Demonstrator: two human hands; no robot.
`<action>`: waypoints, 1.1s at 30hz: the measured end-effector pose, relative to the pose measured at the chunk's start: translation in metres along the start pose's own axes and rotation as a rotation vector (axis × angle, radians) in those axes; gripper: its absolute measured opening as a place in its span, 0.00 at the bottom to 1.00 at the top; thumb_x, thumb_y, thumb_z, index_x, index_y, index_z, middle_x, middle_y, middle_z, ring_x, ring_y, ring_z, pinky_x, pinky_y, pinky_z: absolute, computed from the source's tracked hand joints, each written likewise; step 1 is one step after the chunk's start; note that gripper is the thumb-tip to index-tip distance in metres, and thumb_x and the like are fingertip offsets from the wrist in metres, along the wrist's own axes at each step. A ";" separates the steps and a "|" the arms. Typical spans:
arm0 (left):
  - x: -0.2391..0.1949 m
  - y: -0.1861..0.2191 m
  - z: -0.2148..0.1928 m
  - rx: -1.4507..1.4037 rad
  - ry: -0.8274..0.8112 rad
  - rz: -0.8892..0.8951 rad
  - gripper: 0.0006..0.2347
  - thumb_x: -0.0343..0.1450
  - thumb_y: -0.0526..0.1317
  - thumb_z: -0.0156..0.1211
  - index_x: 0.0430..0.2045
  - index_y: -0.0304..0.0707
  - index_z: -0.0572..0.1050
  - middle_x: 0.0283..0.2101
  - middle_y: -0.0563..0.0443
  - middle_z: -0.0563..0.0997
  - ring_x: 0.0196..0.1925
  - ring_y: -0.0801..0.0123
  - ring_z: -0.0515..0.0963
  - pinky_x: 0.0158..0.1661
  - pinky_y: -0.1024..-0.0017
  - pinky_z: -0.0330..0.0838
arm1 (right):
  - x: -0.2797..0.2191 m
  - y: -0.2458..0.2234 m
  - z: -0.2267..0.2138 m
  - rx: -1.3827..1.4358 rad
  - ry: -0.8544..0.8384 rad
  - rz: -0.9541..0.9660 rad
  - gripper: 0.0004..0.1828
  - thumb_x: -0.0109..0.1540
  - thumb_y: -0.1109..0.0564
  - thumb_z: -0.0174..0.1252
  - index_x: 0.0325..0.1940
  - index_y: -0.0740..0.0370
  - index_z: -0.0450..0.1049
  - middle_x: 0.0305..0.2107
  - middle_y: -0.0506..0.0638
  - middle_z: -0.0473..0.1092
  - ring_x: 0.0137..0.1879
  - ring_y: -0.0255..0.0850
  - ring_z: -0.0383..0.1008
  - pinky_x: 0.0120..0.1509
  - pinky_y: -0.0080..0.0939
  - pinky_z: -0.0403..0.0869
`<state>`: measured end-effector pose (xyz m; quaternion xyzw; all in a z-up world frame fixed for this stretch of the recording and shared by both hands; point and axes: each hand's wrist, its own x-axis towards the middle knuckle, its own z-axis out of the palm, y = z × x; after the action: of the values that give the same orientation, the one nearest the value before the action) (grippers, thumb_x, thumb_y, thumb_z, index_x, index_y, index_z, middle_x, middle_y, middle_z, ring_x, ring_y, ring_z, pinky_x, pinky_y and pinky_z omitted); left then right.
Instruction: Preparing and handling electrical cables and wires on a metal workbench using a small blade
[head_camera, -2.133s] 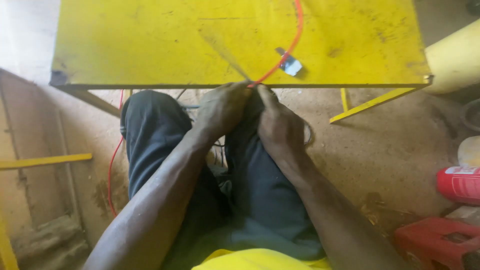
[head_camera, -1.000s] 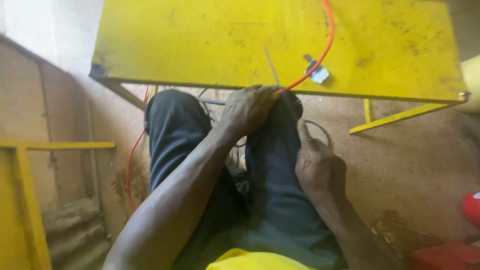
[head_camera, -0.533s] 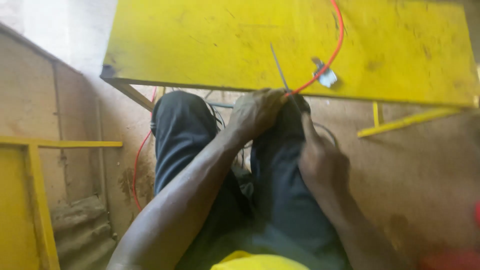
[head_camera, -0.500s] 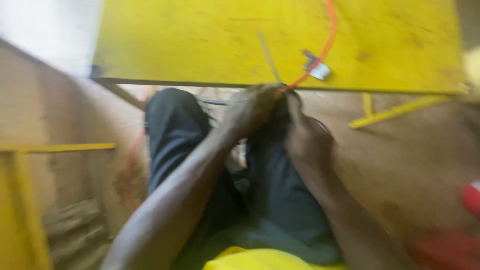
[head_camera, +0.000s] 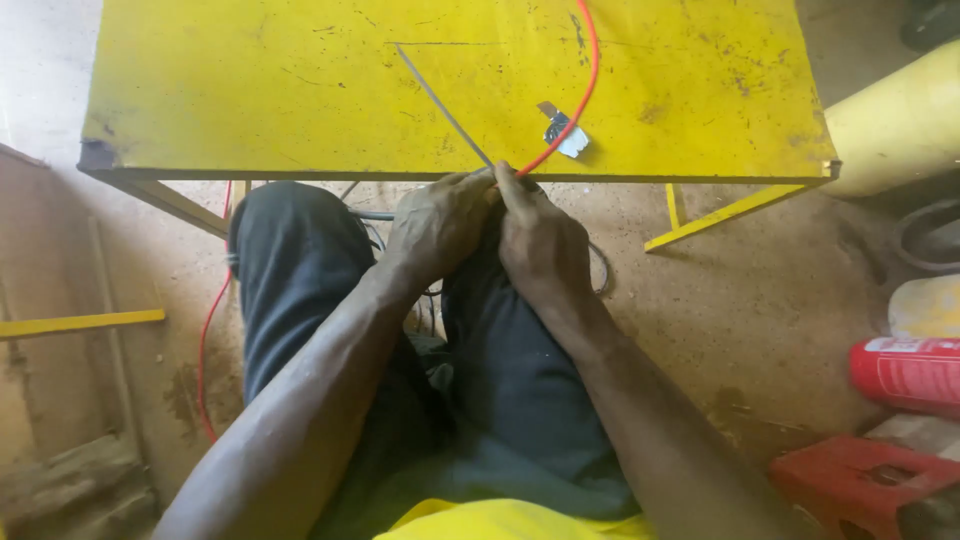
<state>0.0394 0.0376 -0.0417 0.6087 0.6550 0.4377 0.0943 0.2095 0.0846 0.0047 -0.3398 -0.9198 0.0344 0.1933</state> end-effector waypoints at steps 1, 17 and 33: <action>-0.009 -0.017 -0.020 0.123 -0.008 -0.052 0.14 0.81 0.55 0.50 0.51 0.59 0.81 0.42 0.50 0.86 0.44 0.50 0.87 0.43 0.51 0.83 | 0.019 -0.014 0.022 0.098 0.008 -0.042 0.34 0.67 0.58 0.50 0.78 0.42 0.66 0.33 0.57 0.79 0.39 0.57 0.84 0.40 0.60 0.81; -0.002 0.025 -0.051 0.138 -0.148 -0.256 0.17 0.81 0.55 0.47 0.58 0.59 0.79 0.45 0.47 0.87 0.48 0.49 0.88 0.49 0.50 0.81 | -0.038 0.071 -0.045 0.155 0.268 0.478 0.28 0.74 0.54 0.45 0.80 0.55 0.66 0.43 0.72 0.79 0.51 0.73 0.78 0.59 0.76 0.73; -0.044 0.042 -0.083 0.155 -0.062 -0.141 0.15 0.74 0.49 0.60 0.53 0.47 0.80 0.39 0.47 0.88 0.36 0.54 0.87 0.34 0.60 0.81 | 0.055 0.123 -0.037 -0.101 -0.148 0.589 0.35 0.74 0.29 0.50 0.59 0.65 0.76 0.48 0.66 0.78 0.55 0.65 0.78 0.53 0.68 0.72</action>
<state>0.0253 -0.0447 0.0188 0.5799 0.7249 0.3588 0.0975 0.2610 0.2115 0.0327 -0.5974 -0.7940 0.0680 0.0903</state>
